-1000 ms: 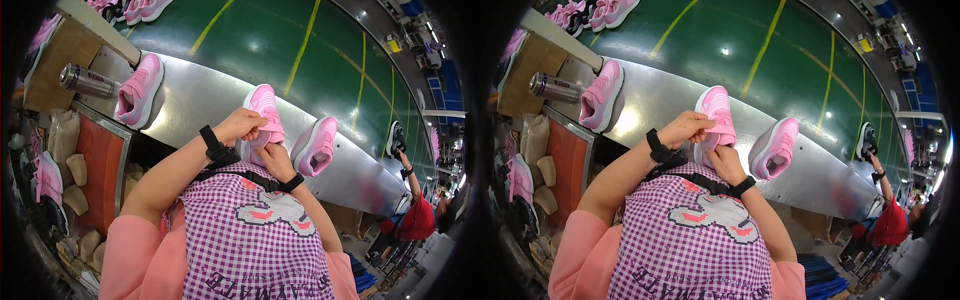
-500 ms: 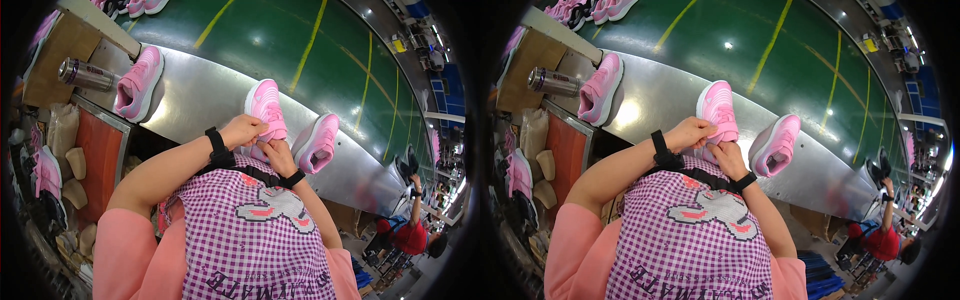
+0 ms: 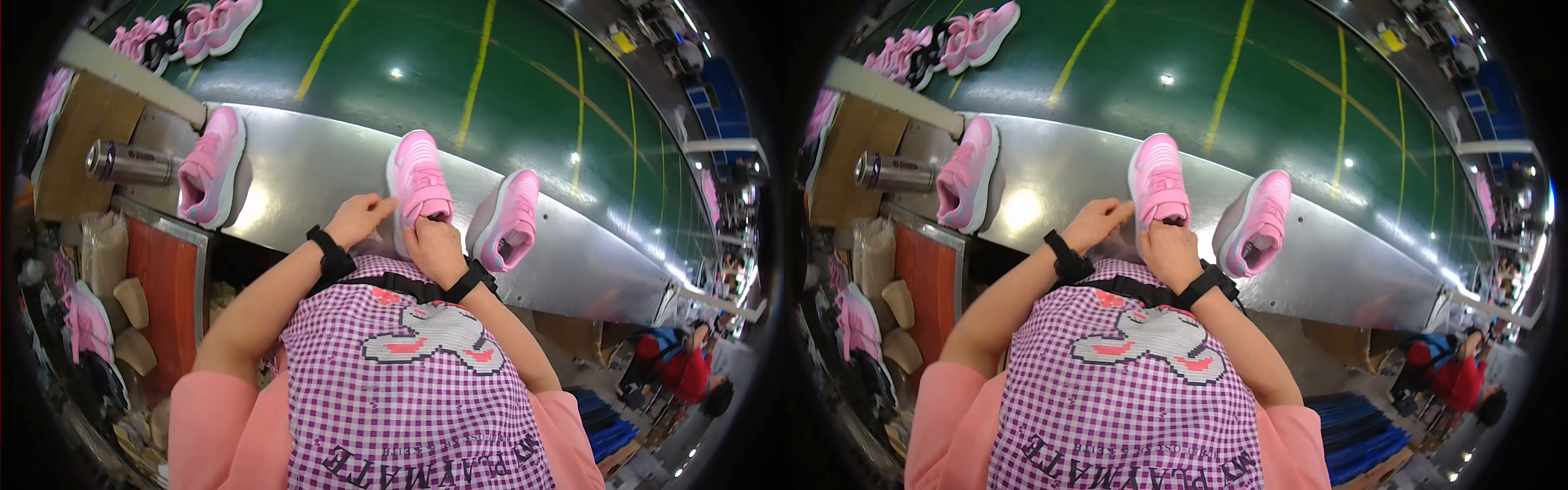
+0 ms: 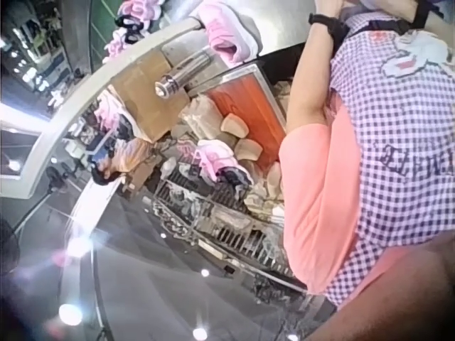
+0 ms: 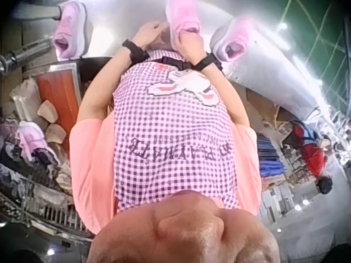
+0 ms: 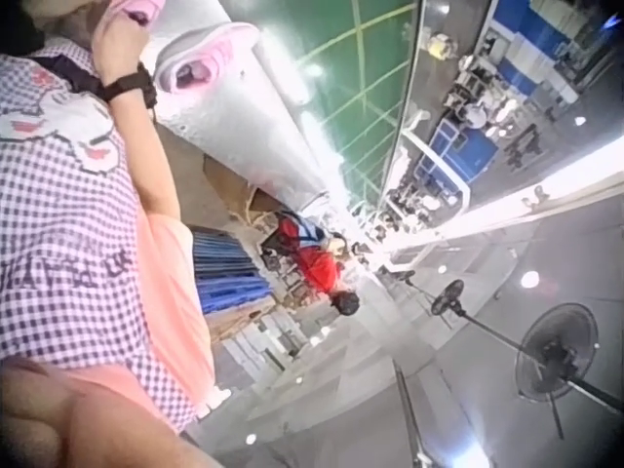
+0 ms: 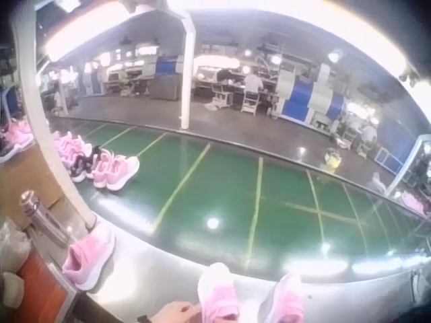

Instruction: Sort shoes by color and pair them on a conveyor belt in a shoe manufacturing facility.

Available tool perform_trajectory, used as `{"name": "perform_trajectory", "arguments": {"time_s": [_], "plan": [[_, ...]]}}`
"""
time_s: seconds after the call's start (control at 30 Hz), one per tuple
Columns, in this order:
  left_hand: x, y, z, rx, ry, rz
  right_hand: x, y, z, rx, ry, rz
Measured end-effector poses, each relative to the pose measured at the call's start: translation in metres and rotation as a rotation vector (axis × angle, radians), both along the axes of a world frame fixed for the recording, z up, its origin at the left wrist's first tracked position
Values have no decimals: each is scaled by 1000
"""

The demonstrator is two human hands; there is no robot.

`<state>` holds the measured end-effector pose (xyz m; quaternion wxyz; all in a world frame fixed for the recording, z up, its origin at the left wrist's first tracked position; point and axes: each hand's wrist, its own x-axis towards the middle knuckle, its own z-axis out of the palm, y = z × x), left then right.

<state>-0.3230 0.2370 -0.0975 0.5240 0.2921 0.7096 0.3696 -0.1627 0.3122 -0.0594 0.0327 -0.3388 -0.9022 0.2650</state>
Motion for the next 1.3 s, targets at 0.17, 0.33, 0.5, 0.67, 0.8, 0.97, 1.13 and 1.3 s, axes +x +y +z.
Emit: {"name": "perform_trajectory", "arguments": {"time_s": [0.17,0.33,0.5,0.67,0.8,0.97,1.13,1.3], "plan": [[-4,2,9,35,45,69,19,8,3,35,-89,-174],[10,10,28,167,264,-92,51,5,40,110,84,-143],[30,15,50,195,391,-157,109,12,54,236,257,-408],[62,32,68,781,658,-468,160,36,6,89,383,-733],[89,43,73,502,776,-820,158,41,-24,59,317,-681],[110,61,60,294,715,-937,157,39,-30,-4,358,-708],[130,71,50,352,793,-926,153,37,-32,-183,470,-726],[130,71,47,268,744,-679,152,51,1,-375,402,-556]]}}
